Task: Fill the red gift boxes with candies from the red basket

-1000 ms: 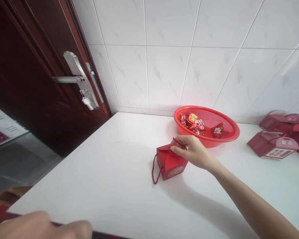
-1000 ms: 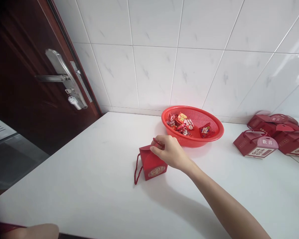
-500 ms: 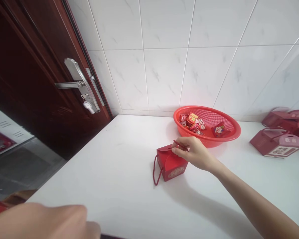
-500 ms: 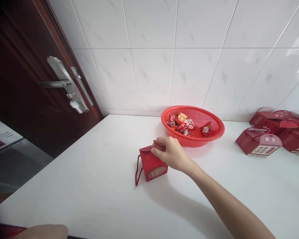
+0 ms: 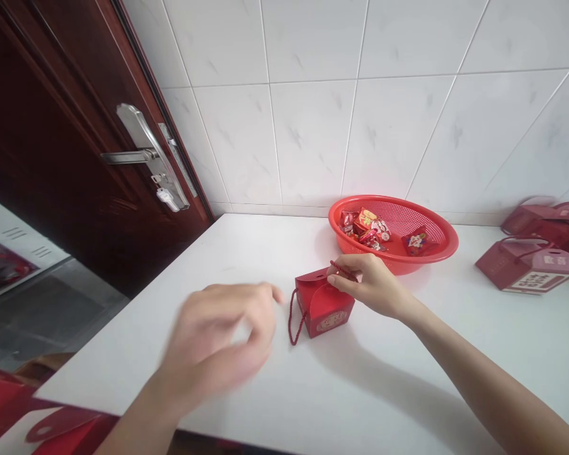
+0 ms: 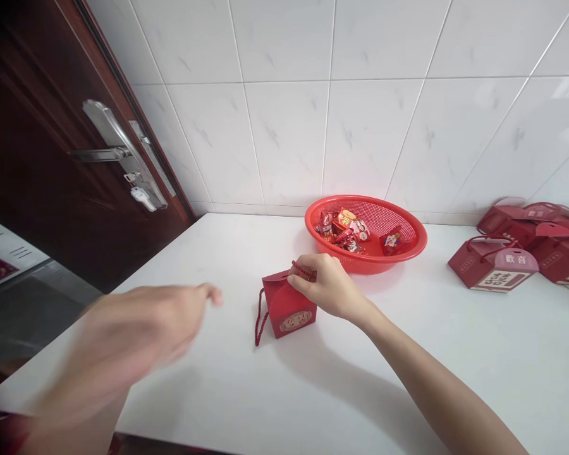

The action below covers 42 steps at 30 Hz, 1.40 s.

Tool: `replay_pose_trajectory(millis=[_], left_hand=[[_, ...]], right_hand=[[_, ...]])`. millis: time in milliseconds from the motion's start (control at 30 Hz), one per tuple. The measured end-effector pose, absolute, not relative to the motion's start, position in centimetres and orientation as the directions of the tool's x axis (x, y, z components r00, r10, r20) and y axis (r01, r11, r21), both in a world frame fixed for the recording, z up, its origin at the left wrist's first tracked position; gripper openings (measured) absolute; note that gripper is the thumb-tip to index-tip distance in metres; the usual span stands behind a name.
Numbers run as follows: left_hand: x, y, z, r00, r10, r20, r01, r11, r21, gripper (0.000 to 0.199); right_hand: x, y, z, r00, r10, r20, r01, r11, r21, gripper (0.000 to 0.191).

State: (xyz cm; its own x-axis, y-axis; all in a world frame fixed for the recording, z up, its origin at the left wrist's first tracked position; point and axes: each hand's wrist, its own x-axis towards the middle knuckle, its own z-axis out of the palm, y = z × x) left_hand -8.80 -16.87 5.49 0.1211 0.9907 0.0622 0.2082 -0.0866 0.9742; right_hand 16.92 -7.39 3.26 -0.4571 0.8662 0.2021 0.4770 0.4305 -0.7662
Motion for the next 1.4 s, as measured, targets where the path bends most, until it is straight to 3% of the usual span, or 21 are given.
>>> replay_pose_trajectory(millis=[100, 167, 300, 400, 533, 600, 1033, 1233, 1400], left_hand=[[-7.8, -13.7, 3.1, 0.096, 0.991, 0.095, 0.537, -0.132, 0.833, 0.012], [-7.5, -11.6, 1.1, 0.086, 0.996, 0.020, 0.634, -0.070, 0.770, 0.028], [-7.5, -9.6, -1.1, 0.270, 0.941, -0.206, 0.523, 0.036, 0.852, 0.021], [-7.8, -9.3, -0.1, 0.287, 0.928, -0.236, 0.407, 0.105, 0.907, 0.022], [-7.8, -9.3, 2.6, 0.303, 0.912, -0.275, 0.010, 0.286, 0.958, 0.021], [-7.4, -9.5, 3.8, 0.324, 0.912, -0.250, -0.096, 0.295, 0.951, 0.020], [-2.8, -10.0, 6.0, 0.421, 0.904, -0.074, -0.194, 0.170, 0.966, 0.025], [-0.8, -10.3, 6.9, 0.538, 0.842, 0.044, -0.200, 0.077, 0.977, 0.027], [1.4, -10.9, 7.5, 0.630, 0.772, 0.085, -0.124, -0.007, 0.992, 0.029]], right_hand=[[16.9, -7.3, 3.3, -0.461, 0.863, 0.208, 0.469, 0.436, -0.768, 0.026], [16.8, -7.2, 3.4, -0.464, 0.860, 0.211, 0.464, 0.439, -0.769, 0.026], [16.7, -7.2, 3.5, -0.460, 0.863, 0.209, 0.452, 0.430, -0.781, 0.026], [17.0, -7.1, 3.6, -0.446, 0.869, 0.211, 0.435, 0.418, -0.798, 0.025], [17.6, -6.8, 3.8, -0.429, 0.882, 0.195, 0.394, 0.377, -0.838, 0.022], [17.6, -6.7, 3.8, -0.435, 0.884, 0.170, 0.353, 0.342, -0.871, 0.019], [17.4, -8.2, 5.2, -0.476, 0.867, 0.145, 0.129, 0.232, -0.964, 0.028], [18.1, -9.9, 5.5, -0.404, 0.898, 0.175, 0.160, 0.258, -0.953, 0.033], [19.7, -11.1, 5.8, -0.254, 0.923, 0.289, 0.271, 0.355, -0.895, 0.016]])
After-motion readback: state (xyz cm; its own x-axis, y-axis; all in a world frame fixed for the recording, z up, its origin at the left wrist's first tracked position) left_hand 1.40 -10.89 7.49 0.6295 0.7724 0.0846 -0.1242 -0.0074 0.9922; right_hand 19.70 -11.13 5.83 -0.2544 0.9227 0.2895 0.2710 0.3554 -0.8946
